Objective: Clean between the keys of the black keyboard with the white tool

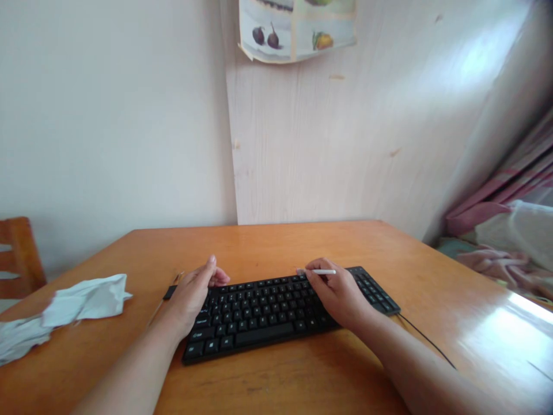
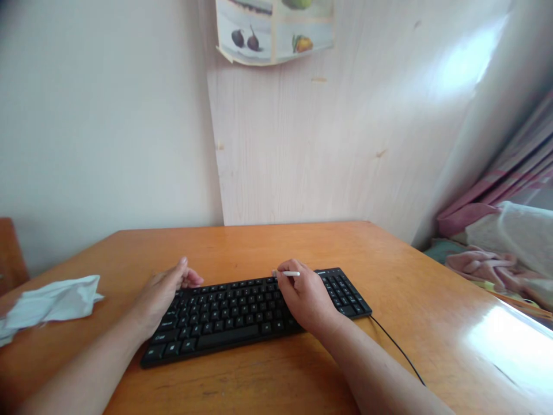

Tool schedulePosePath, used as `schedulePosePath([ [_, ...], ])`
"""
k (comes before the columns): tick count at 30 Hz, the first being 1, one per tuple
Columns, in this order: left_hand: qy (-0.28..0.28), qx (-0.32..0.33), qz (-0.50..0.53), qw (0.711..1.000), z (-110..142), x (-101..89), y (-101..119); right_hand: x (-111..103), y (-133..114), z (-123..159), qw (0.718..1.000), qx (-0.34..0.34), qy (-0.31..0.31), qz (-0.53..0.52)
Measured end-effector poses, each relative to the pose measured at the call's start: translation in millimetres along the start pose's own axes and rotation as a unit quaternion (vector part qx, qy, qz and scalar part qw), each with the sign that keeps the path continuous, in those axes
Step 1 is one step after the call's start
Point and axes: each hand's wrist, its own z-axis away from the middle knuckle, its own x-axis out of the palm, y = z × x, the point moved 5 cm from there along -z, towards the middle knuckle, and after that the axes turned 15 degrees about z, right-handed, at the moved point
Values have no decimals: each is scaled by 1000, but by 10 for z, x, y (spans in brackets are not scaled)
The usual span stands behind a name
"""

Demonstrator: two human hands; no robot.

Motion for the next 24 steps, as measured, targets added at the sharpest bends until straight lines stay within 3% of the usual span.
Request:
schedulePosePath([
  [24,-18,22,-30,999,-20,-18,-2,-250,-56,25,996,7,-90,19],
])
